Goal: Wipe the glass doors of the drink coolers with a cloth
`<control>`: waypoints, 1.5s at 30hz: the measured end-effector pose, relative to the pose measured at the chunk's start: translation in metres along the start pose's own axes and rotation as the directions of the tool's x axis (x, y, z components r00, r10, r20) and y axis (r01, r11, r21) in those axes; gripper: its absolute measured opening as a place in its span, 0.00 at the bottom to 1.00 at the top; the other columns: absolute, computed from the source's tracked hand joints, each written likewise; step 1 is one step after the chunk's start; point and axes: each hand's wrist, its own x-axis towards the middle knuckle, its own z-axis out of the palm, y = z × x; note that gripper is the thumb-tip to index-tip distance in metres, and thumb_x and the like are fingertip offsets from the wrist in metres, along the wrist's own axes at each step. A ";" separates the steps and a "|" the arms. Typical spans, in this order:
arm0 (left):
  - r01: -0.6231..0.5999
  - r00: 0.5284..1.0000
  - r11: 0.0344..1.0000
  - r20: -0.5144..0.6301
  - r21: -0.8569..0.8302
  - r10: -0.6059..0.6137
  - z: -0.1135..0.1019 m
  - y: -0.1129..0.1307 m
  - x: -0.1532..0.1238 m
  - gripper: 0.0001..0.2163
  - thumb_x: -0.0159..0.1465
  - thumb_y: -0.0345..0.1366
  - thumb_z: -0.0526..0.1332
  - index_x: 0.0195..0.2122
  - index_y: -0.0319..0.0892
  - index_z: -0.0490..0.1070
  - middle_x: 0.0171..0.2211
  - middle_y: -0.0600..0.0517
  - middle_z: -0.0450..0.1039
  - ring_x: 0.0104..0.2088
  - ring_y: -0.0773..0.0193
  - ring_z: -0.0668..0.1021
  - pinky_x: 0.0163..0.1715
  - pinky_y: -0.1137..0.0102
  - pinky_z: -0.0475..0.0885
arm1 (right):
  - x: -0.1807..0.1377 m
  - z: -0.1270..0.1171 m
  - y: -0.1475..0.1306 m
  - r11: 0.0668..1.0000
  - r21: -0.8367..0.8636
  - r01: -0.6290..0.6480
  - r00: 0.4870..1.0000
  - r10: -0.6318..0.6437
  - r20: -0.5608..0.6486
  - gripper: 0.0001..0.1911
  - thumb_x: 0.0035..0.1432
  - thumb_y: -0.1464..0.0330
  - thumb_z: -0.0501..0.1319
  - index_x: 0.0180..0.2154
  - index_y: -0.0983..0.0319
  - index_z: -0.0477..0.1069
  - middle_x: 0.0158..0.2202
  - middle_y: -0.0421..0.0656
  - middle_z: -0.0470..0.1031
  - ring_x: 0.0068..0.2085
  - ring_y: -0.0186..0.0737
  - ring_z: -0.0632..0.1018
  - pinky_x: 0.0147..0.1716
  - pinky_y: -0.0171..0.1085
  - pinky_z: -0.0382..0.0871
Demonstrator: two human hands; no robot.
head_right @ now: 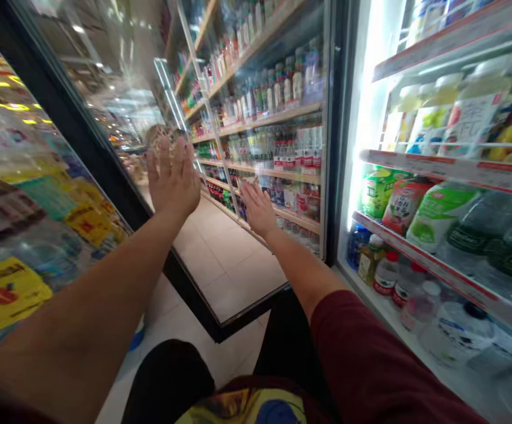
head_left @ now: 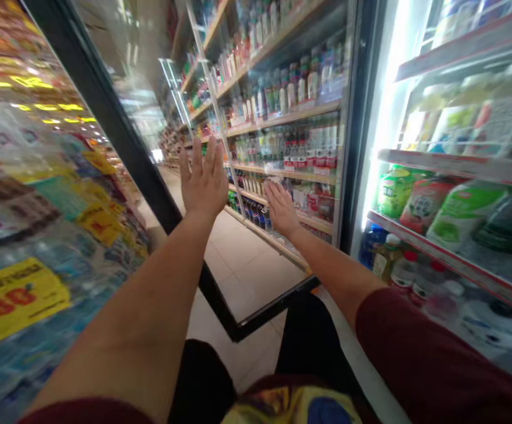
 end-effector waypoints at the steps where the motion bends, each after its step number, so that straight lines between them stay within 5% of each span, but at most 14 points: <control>1: -0.016 1.000 1.000 -0.018 -0.015 0.016 0.001 -0.002 -0.001 0.30 0.78 0.37 0.50 0.79 0.41 0.47 0.80 0.52 0.42 0.79 0.54 0.37 0.79 0.43 0.31 | 0.006 -0.001 0.006 0.997 -0.007 -0.081 0.995 0.080 -0.065 0.32 0.73 0.69 0.43 0.73 0.64 0.64 0.76 0.49 0.61 0.79 0.45 0.53 0.78 0.55 0.50; 7: -0.062 0.996 0.995 -0.074 -0.076 0.056 0.004 -0.007 -0.003 0.33 0.75 0.33 0.53 0.80 0.46 0.47 0.80 0.49 0.45 0.79 0.52 0.39 0.78 0.39 0.33 | 0.037 -0.003 0.016 0.947 0.021 -0.321 0.920 0.317 -0.232 0.35 0.75 0.66 0.36 0.77 0.72 0.52 0.78 0.56 0.52 0.80 0.45 0.43 0.79 0.59 0.43; 11: -0.050 0.996 0.994 -0.079 -0.094 0.043 0.004 -0.006 -0.002 0.34 0.75 0.32 0.55 0.80 0.52 0.45 0.80 0.54 0.45 0.79 0.54 0.40 0.78 0.41 0.33 | 0.054 0.002 -0.005 0.943 0.057 -0.328 0.922 0.333 -0.197 0.37 0.76 0.63 0.33 0.76 0.75 0.51 0.78 0.57 0.51 0.80 0.44 0.43 0.79 0.55 0.40; 15: -0.092 0.992 0.993 -0.094 -0.073 0.085 0.005 -0.008 -0.002 0.32 0.76 0.33 0.54 0.80 0.47 0.45 0.80 0.54 0.44 0.79 0.56 0.37 0.78 0.40 0.33 | 0.080 0.007 -0.042 0.894 0.185 -0.409 0.875 0.441 -0.198 0.39 0.77 0.61 0.26 0.77 0.76 0.47 0.79 0.57 0.46 0.81 0.42 0.39 0.79 0.55 0.34; 19: -0.169 0.981 0.985 -0.109 -0.046 0.163 0.001 -0.015 -0.007 0.30 0.78 0.41 0.54 0.78 0.44 0.49 0.80 0.51 0.45 0.79 0.54 0.36 0.78 0.42 0.33 | 0.110 0.008 -0.090 0.844 0.426 -0.325 0.916 0.392 -0.079 0.45 0.77 0.49 0.23 0.79 0.70 0.45 0.81 0.49 0.40 0.81 0.43 0.36 0.79 0.55 0.36; 22: -0.273 0.959 0.962 -0.072 0.007 0.273 -0.003 -0.018 -0.011 0.29 0.78 0.45 0.53 0.78 0.44 0.51 0.79 0.48 0.48 0.79 0.55 0.41 0.77 0.46 0.28 | 0.123 0.001 -0.115 0.796 0.591 -0.131 0.980 0.193 -0.043 0.45 0.76 0.45 0.23 0.80 0.65 0.41 0.80 0.44 0.46 0.80 0.37 0.47 0.79 0.48 0.46; 24: -0.313 0.950 0.949 -0.005 0.031 0.314 -0.004 -0.017 -0.012 0.28 0.79 0.44 0.52 0.77 0.45 0.52 0.78 0.48 0.52 0.79 0.56 0.46 0.76 0.49 0.24 | 0.122 -0.005 -0.115 0.863 0.498 -0.086 0.988 0.137 -0.067 0.42 0.77 0.47 0.23 0.80 0.61 0.40 0.80 0.41 0.48 0.79 0.34 0.51 0.78 0.45 0.49; 27: -0.323 0.946 0.945 0.052 0.051 0.321 -0.007 -0.012 -0.015 0.24 0.80 0.42 0.51 0.76 0.46 0.56 0.77 0.49 0.57 0.79 0.56 0.48 0.75 0.47 0.22 | 0.107 -0.014 -0.090 0.948 0.216 -0.234 0.957 0.264 -0.120 0.39 0.79 0.52 0.25 0.80 0.62 0.42 0.81 0.43 0.42 0.81 0.43 0.43 0.78 0.57 0.43; 29: -0.341 0.940 0.939 0.040 0.051 0.339 -0.009 -0.010 -0.015 0.23 0.80 0.41 0.51 0.75 0.45 0.57 0.77 0.47 0.56 0.79 0.56 0.48 0.76 0.46 0.26 | 0.092 -0.016 -0.067 0.947 0.063 -0.315 0.942 0.320 -0.097 0.37 0.79 0.53 0.29 0.80 0.60 0.43 0.81 0.45 0.41 0.81 0.50 0.41 0.77 0.64 0.42; 32: -0.316 0.947 0.948 -0.044 0.041 0.318 -0.014 -0.011 -0.007 0.22 0.80 0.40 0.53 0.73 0.47 0.61 0.78 0.47 0.53 0.79 0.55 0.48 0.77 0.42 0.37 | 0.075 -0.012 -0.042 0.945 -0.177 -0.274 0.962 0.267 -0.059 0.35 0.80 0.51 0.35 0.80 0.56 0.45 0.81 0.45 0.40 0.80 0.52 0.41 0.76 0.64 0.44; 35: -0.193 0.970 0.981 -0.151 -0.005 0.190 -0.024 -0.018 0.010 0.22 0.79 0.35 0.51 0.73 0.49 0.63 0.78 0.48 0.52 0.79 0.53 0.49 0.78 0.43 0.43 | 0.072 -0.005 -0.034 0.944 -0.215 -0.250 0.967 0.235 -0.093 0.36 0.80 0.51 0.35 0.80 0.56 0.45 0.81 0.46 0.42 0.80 0.52 0.42 0.75 0.65 0.44; 39: -0.103 0.976 0.992 -0.199 -0.071 0.087 -0.033 -0.022 0.017 0.30 0.73 0.31 0.55 0.77 0.48 0.57 0.78 0.48 0.51 0.79 0.51 0.46 0.79 0.45 0.41 | 0.075 0.000 -0.033 0.944 -0.211 -0.252 0.967 0.238 -0.090 0.36 0.79 0.51 0.34 0.80 0.56 0.43 0.81 0.46 0.41 0.80 0.53 0.41 0.75 0.66 0.44; 42: -0.206 0.979 0.977 -0.014 -0.045 0.206 -0.033 -0.015 -0.003 0.31 0.73 0.34 0.57 0.77 0.40 0.56 0.79 0.43 0.49 0.79 0.48 0.44 0.78 0.45 0.41 | 0.076 0.001 -0.032 0.953 -0.171 -0.250 0.968 0.240 -0.076 0.36 0.79 0.51 0.33 0.80 0.55 0.42 0.82 0.46 0.39 0.80 0.53 0.41 0.75 0.67 0.43; 45: -0.375 0.905 0.926 0.199 -0.047 0.376 -0.036 -0.016 -0.021 0.26 0.76 0.33 0.51 0.75 0.39 0.58 0.76 0.44 0.56 0.78 0.54 0.50 0.78 0.49 0.44 | 0.076 -0.002 -0.032 0.960 -0.144 -0.239 0.971 0.234 -0.051 0.36 0.79 0.50 0.34 0.80 0.55 0.42 0.82 0.45 0.38 0.80 0.53 0.40 0.75 0.69 0.41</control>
